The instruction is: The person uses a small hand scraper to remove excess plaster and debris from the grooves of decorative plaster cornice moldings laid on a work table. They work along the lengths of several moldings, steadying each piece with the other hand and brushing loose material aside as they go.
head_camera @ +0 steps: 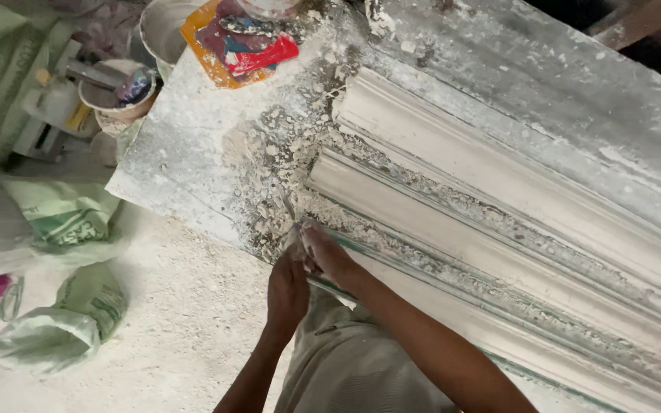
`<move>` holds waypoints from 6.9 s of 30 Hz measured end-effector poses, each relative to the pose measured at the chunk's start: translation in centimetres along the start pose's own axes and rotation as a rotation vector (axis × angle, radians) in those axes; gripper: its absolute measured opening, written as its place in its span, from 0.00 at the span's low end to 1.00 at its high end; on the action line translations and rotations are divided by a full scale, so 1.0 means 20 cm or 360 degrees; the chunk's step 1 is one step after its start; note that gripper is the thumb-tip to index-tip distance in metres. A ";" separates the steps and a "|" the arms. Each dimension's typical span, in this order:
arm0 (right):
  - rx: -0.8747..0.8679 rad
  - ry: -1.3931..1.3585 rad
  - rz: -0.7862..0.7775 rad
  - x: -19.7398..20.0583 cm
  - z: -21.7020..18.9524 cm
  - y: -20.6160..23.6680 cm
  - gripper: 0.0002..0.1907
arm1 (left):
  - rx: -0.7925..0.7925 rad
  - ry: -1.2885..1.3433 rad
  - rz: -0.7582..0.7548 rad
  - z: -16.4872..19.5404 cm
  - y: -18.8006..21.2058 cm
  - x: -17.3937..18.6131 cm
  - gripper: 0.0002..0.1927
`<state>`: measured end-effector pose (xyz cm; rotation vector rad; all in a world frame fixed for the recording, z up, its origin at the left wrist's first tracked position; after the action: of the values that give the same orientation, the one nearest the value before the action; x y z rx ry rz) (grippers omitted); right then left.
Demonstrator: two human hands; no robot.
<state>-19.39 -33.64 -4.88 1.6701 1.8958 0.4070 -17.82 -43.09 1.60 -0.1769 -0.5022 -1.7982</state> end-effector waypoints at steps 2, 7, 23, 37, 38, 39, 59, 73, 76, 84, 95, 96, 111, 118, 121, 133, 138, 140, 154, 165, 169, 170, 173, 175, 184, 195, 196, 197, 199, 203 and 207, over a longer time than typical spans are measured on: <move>0.0308 0.0053 -0.0113 -0.03 -0.02 0.06 0.40 | -0.0058 0.0654 -0.0001 0.07 0.01 0.02 0.21; -0.0098 -0.0115 -0.0150 0.14 0.26 0.36 0.42 | -0.0067 0.0394 -0.0356 0.15 0.02 -0.16 0.21; -0.0501 0.1370 0.2023 1.68 0.90 2.01 0.64 | -0.0826 -0.1645 -0.1401 0.29 -0.48 -0.38 0.18; 0.0037 0.0953 0.2337 1.59 0.89 2.10 0.76 | -0.1572 -0.1961 -0.1339 0.50 0.17 -1.10 0.23; -0.0002 0.0928 0.2323 1.58 0.91 2.10 0.76 | -0.1397 -0.2284 -0.1489 0.40 0.10 -0.96 0.27; -0.0059 0.0899 0.2305 1.58 0.94 2.10 0.75 | -0.1527 -0.2342 -0.1488 0.42 0.06 -0.83 0.25; -0.0301 0.1016 0.2405 1.55 0.88 2.19 0.74 | -0.2152 -0.2332 -0.1786 0.55 -0.02 -0.70 0.28; -0.0596 0.1043 0.2330 1.57 0.90 2.21 0.73 | -0.2314 -0.1566 -0.1762 0.71 0.44 -1.45 0.18; -0.0597 0.1011 0.2350 1.57 0.90 2.22 0.73 | -0.2284 -0.1614 -0.1817 0.68 0.37 -1.34 0.19; -0.0627 0.0950 0.2374 1.58 0.93 2.22 0.71 | -0.2211 -0.2158 -0.1945 0.57 0.01 -0.72 0.29; -0.0827 0.1037 0.2266 1.59 0.88 2.23 0.73 | -0.2244 -0.1650 -0.1882 0.75 0.46 -1.55 0.19; -0.0843 0.1031 0.2266 1.59 0.88 2.24 0.72 | -0.2268 -0.1661 -0.1868 0.75 0.44 -1.52 0.17; -0.0698 0.1258 0.2361 1.57 0.87 2.23 0.71 | -0.2236 -0.1888 -0.1857 0.71 0.39 -1.16 0.16; -0.0707 0.1064 0.2340 1.56 0.85 2.24 0.72 | -0.2253 -0.1905 -0.1759 0.63 0.20 -0.88 0.17; -0.0691 0.1076 0.2374 1.56 0.84 2.24 0.73 | -0.2152 -0.2145 -0.1818 0.59 0.10 -0.69 0.23; -0.0751 0.1249 0.2293 1.55 0.80 2.23 0.73 | -0.2354 -0.1552 -0.1686 0.70 0.41 -1.21 0.11; -0.0744 0.1196 0.2323 1.55 0.79 2.23 0.73 | -0.2260 -0.2086 -0.1789 0.63 0.17 -0.81 0.23; -0.0779 0.1187 0.2308 1.56 0.79 2.23 0.74 | -0.2087 -0.2144 -0.1901 0.64 0.21 -0.88 0.23; -0.0657 0.1134 0.2329 1.53 0.71 2.26 0.74 | -0.1805 -0.1401 -0.1616 0.60 0.16 -1.17 0.16; -0.0852 0.1155 0.2232 1.57 0.75 2.23 0.74 | -0.1304 -0.1526 -0.1713 0.51 0.04 -1.02 0.21; -0.0803 0.1153 0.2285 1.55 0.73 2.25 0.74 | -0.1764 -0.1285 -0.1530 0.59 0.31 -1.42 0.14; -0.0794 0.1156 0.2292 1.55 0.73 2.26 0.74 | -0.1789 -0.1303 -0.1541 0.60 0.32 -1.45 0.14; -0.0787 0.1115 0.2290 1.54 0.77 2.26 0.74 | -0.1866 -0.1608 -0.1637 0.58 0.23 -1.32 0.16; -0.0790 0.1050 0.2309 1.55 0.81 2.26 0.74 | -0.1740 -0.1709 -0.1665 0.60 0.11 -1.11 0.23; -0.0848 0.1156 0.2256 1.61 0.86 2.23 0.74 | -0.1281 -0.2027 -0.1707 0.49 0.12 -1.05 0.22; -0.0851 0.1079 0.2265 1.59 0.89 2.27 0.71 | -0.1519 -0.1558 -0.1735 0.70 0.32 -1.45 0.18; -0.0874 0.1063 0.2260 1.59 0.91 2.27 0.71 | -0.1523 -0.1502 -0.1752 0.70 0.29 -1.35 0.22; -0.0865 0.1058 0.2276 1.59 0.92 2.27 0.71 | -0.1519 -0.1583 -0.1783 0.67 0.26 -1.26 0.21; -0.0843 0.1052 0.2313 1.60 0.93 2.27 0.71 | -0.1749 -0.1704 -0.1785 0.68 0.24 -1.08 0.25; -0.0831 0.1056 0.2311 1.61 0.95 2.26 0.71 | -0.2006 -0.2208 -0.1945 0.65 0.34 -1.04 0.37; -0.0887 0.0978 0.2243 1.62 0.96 2.26 0.70 | -0.2112 -0.1586 -0.1952 0.85 0.68 -1.59 0.11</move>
<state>26.47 2.91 -1.10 2.2999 0.4026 1.9126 1.93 -10.71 8.37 -2.1199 0.1165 -2.8942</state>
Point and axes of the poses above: each hand's wrist, its own y-axis away from the middle knuckle, its own x-axis out of the back of the hand, z = x × y, the point moved 10 cm from there along -y, towards the middle knuckle, and after that the axes turned 2 degrees about z, right-handed, at the moved point
